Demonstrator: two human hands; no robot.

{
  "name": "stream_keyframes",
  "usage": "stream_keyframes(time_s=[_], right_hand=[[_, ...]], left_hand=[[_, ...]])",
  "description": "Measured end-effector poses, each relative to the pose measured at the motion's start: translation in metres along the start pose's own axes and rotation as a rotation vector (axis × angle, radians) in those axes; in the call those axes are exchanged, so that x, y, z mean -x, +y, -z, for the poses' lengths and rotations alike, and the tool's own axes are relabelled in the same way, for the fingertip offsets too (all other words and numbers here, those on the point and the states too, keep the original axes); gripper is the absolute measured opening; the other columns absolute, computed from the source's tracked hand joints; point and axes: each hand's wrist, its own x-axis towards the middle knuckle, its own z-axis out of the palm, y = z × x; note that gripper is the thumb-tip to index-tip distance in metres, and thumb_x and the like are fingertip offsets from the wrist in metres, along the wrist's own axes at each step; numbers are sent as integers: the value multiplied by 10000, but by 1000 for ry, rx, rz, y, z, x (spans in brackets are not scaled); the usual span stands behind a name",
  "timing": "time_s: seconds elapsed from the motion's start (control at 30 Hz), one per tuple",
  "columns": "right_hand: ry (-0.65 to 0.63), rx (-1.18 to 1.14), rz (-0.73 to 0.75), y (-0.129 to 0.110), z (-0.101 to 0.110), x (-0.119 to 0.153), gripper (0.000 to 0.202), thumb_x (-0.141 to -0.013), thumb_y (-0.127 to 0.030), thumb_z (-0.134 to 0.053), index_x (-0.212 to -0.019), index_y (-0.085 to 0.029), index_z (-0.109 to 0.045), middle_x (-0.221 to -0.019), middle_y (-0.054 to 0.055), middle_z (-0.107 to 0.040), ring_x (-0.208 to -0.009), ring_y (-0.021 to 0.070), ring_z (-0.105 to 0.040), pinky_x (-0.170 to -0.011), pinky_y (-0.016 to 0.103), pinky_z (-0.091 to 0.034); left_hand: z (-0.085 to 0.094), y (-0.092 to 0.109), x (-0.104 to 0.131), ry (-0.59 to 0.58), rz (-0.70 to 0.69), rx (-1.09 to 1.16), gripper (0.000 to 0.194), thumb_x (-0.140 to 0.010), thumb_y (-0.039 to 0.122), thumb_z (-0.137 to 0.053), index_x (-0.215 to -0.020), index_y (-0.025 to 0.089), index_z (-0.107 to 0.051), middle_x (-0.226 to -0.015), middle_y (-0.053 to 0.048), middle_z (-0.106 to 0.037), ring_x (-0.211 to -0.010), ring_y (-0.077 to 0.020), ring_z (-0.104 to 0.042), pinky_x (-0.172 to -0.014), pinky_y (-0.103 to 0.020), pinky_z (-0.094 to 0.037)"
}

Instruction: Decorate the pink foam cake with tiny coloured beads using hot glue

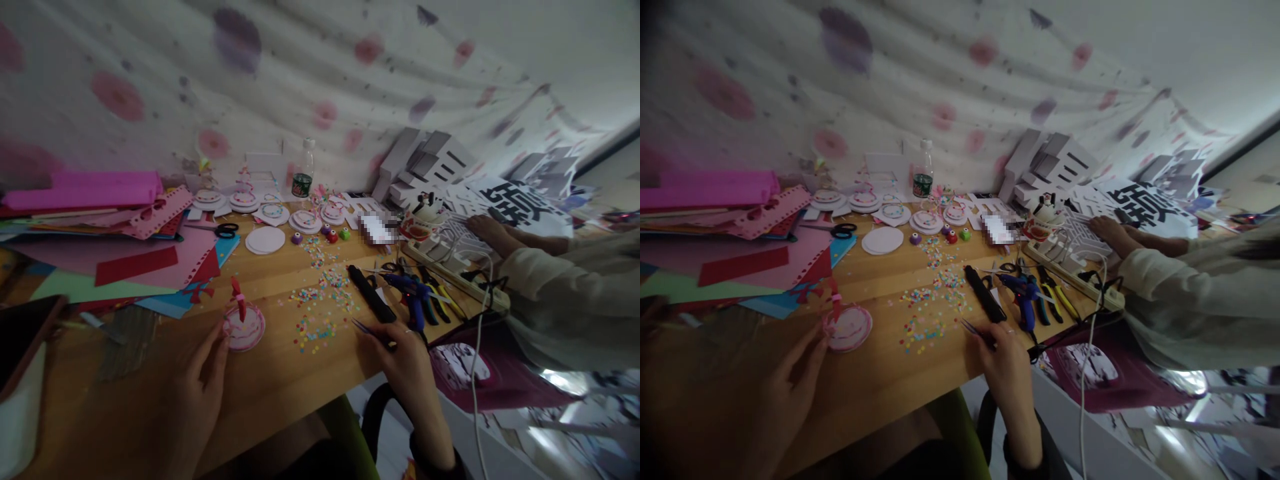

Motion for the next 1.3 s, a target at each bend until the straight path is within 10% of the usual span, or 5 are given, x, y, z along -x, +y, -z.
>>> stream_keyframes(time_s=[0.4, 1.3], right_hand=[[-206, 17, 67, -21, -1, 8, 165, -911, -262, -597, -829, -203, -727, -831, 60, -684, -795, 228, -648, -672, 312, -446], [-193, -120, 123, -30, 3, 9, 128, -837, -190, -609, -766, -207, -714, -738, 41, -655, -703, 196, -599, -621, 292, -433]], left_hand=[[-1, -8, 3, -23, 78, 17, 463, -858, 573, -571, -1141, 229, -697, -1229, -110, -733, -1184, -317, -659, -1047, -514, -510], [-1, -3, 3, -23, 47, -7, 380, -884, 521, -564, -1141, 264, -675, -1185, -79, -747, -1133, -292, -681, -1000, -490, -543]])
